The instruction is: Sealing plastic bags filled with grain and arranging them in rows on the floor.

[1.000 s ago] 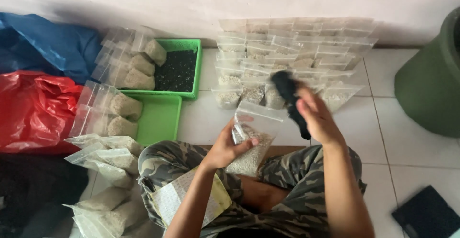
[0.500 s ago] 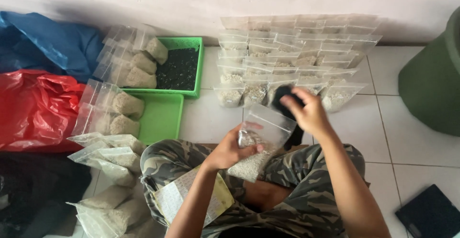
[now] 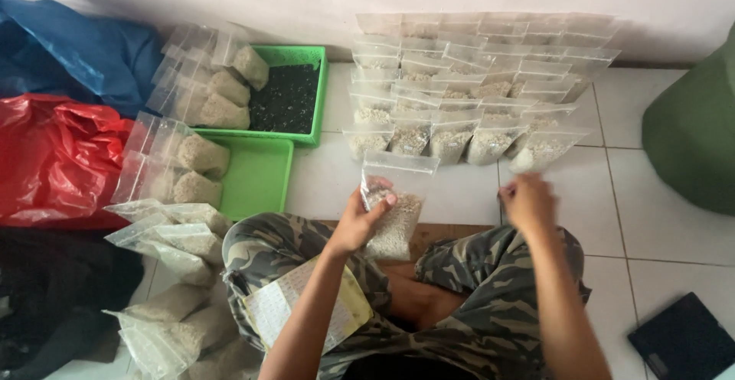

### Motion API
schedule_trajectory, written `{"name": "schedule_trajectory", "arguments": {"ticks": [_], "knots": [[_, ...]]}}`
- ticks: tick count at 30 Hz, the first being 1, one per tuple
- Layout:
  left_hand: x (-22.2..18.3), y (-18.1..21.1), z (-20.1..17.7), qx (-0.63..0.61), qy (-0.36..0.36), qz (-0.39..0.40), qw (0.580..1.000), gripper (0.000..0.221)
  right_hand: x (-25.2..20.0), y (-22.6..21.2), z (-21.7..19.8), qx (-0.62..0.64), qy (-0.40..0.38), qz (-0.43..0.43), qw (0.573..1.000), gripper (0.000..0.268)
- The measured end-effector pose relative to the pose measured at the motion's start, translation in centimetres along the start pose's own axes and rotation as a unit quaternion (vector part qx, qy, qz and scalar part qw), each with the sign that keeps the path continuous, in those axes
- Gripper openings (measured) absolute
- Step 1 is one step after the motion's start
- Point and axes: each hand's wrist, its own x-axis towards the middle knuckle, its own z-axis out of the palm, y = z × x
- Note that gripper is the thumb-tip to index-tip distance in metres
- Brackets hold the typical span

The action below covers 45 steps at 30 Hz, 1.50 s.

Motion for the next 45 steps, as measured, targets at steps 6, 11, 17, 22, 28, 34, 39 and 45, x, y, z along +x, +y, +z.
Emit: {"name": "schedule_trajectory", "arguments": {"ticks": [6,11,17,22,28,34,39,45], "knots": [[1.8,-4.1,2.9,-0.026,-0.023,-0.013,0.999,0.039,-7.5,-10.3,-8.2,0.645,-0.132,-0.120,0.743,0.044],[2.8,-5.6,3.5,-0.011,-0.034,-0.028,0.999,0.047,-4.9,-9.4,-2.9,0.733,-0.111,-0.036,0.671,0.026],[6.9,-9.8,2.0,0.150,-0.017,-0.058,0.987,0.047,-0.6,-8.7,4.7,0.654,-0.024,-0.124,0.746,0.021],[9.9,-10.7,2.6,0.162,-0.014,-0.027,0.986,0.041,1.7,-8.8,6.3,0.678,0.010,-0.124,0.725,0.020],[12.7,-14.7,2.7,0.231,-0.007,-0.060,0.971,0.034,2.6,-9.3,7.4,0.696,0.017,-0.088,0.712,0.027],[14.1,-18.3,1.8,0.237,0.002,-0.139,0.962,0.050,4.0,-8.9,8.5,0.666,-0.023,-0.092,0.740,0.045],[13.4,-16.7,-0.6,0.232,0.010,-0.137,0.963,0.056,2.8,-9.4,6.0,0.634,-0.034,-0.105,0.765,0.061],[8.5,-9.8,-4.5,0.147,0.070,-0.055,0.985,0.029,-0.5,-10.7,8.8,0.651,0.032,0.071,0.755,0.070]]}}
